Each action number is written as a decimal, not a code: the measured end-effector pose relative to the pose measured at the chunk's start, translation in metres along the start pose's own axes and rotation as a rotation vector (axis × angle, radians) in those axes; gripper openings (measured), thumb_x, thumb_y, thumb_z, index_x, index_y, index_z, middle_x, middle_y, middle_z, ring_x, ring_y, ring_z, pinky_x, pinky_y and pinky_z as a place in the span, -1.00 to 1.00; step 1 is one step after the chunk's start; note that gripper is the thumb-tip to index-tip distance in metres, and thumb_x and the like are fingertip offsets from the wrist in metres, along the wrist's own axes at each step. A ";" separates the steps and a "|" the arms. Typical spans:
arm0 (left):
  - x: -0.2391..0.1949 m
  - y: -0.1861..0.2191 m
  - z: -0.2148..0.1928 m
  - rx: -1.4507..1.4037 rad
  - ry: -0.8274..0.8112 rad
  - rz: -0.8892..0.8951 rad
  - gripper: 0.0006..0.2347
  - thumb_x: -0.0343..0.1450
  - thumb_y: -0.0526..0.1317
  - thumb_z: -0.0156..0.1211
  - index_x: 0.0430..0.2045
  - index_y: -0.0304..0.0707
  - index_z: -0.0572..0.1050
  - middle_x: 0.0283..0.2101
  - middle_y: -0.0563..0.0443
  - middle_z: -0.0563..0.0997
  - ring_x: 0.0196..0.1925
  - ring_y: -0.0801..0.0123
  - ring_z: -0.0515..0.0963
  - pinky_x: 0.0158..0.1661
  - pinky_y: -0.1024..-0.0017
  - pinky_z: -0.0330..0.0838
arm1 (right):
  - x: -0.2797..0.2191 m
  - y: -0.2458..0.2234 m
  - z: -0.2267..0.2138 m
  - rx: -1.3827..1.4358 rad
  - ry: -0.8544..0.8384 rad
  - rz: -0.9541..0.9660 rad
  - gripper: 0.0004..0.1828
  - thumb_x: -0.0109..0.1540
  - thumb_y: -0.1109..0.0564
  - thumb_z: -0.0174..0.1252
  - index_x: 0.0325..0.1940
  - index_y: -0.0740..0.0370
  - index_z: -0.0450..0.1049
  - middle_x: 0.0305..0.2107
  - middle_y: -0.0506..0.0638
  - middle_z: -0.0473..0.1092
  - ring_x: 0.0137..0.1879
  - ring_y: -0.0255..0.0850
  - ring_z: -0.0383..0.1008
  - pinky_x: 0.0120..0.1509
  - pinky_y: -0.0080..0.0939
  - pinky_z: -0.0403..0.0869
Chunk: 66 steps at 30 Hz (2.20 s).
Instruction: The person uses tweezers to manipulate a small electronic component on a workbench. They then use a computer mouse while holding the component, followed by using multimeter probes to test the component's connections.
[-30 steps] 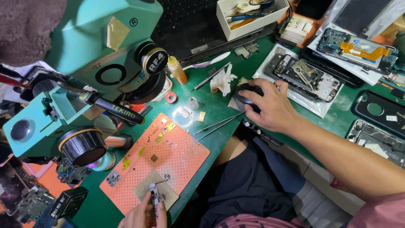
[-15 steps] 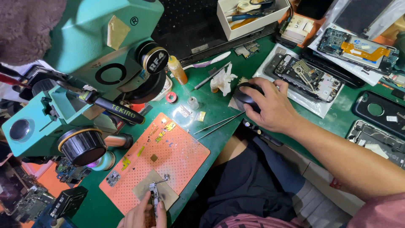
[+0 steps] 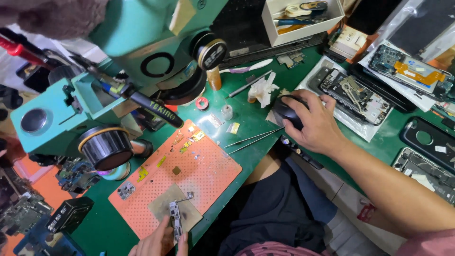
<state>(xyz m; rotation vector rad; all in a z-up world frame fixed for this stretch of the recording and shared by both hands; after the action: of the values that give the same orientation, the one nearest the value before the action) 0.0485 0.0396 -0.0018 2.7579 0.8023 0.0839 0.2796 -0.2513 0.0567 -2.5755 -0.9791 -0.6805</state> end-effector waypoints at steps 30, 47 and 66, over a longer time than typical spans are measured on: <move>-0.006 0.020 -0.058 -0.268 0.234 0.478 -0.90 0.26 -0.18 0.23 -0.45 -0.06 0.47 -0.32 0.26 0.43 -0.33 0.51 0.41 -0.22 0.39 -0.02 | 0.007 -0.227 0.035 0.417 -0.153 -0.333 -0.73 0.16 -0.02 -0.03 -0.18 0.15 0.39 -0.17 0.23 0.26 -0.08 0.03 0.33 -0.03 0.00 0.07; -0.006 0.017 -0.060 -0.288 0.269 0.474 -0.85 0.26 -0.17 0.26 -0.40 -0.08 0.45 -0.38 0.24 0.48 -0.40 0.52 0.45 -0.16 0.39 0.00 | 0.025 -0.252 0.051 0.419 -0.297 -0.383 -0.86 0.18 0.25 0.00 -0.18 0.19 0.35 -0.11 0.19 0.19 0.00 0.12 0.26 0.08 -0.03 0.19; -0.159 -0.099 -0.132 -0.211 0.917 0.158 -0.94 0.26 -0.34 0.06 -0.47 -0.24 0.41 -0.54 0.11 0.35 -0.51 0.44 0.26 -0.38 0.43 0.13 | 0.001 -0.255 0.035 0.647 -0.062 -0.492 -0.80 0.32 0.39 0.01 -0.07 0.69 0.41 -0.11 0.57 0.21 0.02 0.37 0.31 0.05 0.21 0.32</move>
<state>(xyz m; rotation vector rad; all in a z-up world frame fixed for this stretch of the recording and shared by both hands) -0.1541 0.0662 0.1015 2.4951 0.6828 1.4377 0.1174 -0.0512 0.0557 -1.8141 -1.5685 -0.3086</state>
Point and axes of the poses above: each hand's wrist, its own x-axis towards the middle knuckle, its own z-axis out of the palm, y = z × x, the point moved 8 cm from there along x, towards the middle knuckle
